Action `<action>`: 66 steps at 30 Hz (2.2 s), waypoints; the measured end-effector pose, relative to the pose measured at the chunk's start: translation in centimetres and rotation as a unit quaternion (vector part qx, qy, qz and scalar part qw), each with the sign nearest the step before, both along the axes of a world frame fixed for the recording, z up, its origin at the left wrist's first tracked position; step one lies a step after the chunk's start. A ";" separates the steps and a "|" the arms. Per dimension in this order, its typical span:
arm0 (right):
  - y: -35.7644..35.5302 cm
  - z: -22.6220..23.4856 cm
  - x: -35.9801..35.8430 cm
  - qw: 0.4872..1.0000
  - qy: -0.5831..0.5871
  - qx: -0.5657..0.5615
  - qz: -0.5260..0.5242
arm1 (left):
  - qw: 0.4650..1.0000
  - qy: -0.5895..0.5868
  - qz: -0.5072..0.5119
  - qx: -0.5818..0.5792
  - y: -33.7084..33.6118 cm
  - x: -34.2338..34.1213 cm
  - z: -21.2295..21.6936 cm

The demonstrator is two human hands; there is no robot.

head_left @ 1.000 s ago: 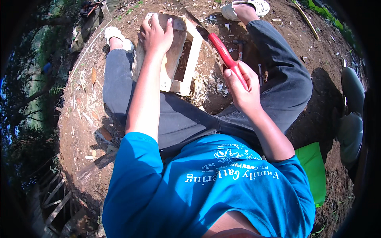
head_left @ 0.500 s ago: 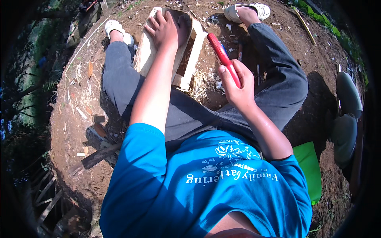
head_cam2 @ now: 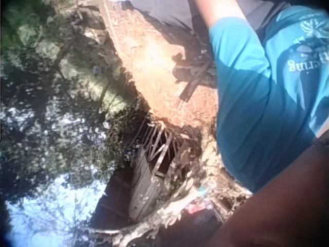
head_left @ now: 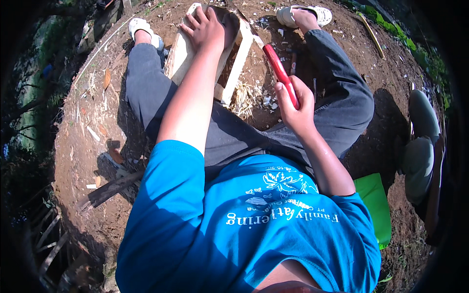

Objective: The person carves a wooden workpiece using a chisel and hammer and then cuts it with a hand saw.

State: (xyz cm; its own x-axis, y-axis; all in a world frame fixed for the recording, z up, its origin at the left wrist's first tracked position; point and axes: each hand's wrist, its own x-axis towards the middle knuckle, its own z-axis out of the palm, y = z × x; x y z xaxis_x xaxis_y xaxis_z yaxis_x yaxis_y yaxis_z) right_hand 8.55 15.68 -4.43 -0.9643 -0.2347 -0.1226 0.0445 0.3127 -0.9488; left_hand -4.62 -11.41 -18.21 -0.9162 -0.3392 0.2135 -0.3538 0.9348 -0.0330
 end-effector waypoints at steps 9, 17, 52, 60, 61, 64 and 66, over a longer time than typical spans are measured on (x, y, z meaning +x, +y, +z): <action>4.2 3.2 5.4 0.998 -0.065 -0.011 -0.011 | 0.996 0.035 -0.008 0.083 1.4 0.7 2.7; 3.1 1.7 3.9 0.997 -0.067 -0.042 -0.013 | 0.990 0.005 -0.032 0.135 2.1 0.9 5.0; -0.9 0.6 -0.4 0.996 -0.073 -0.043 -0.015 | 0.998 -0.033 0.000 0.062 0.9 -0.4 1.2; 0.7 2.3 2.6 0.998 -0.064 -0.020 -0.008 | 0.998 -0.015 -0.001 0.064 0.7 -0.5 0.2; 0.3 2.6 2.8 0.998 -0.063 -0.019 -0.013 | 0.998 -0.007 0.000 0.059 0.6 -0.6 -0.2; 0.0 2.4 2.9 0.999 -0.050 -0.006 -0.009 | 0.998 -0.015 -0.003 0.061 0.8 -0.5 -0.1; -0.8 1.9 2.5 0.999 -0.033 -0.004 -0.008 | 0.997 -0.012 -0.001 0.079 1.2 -0.2 1.0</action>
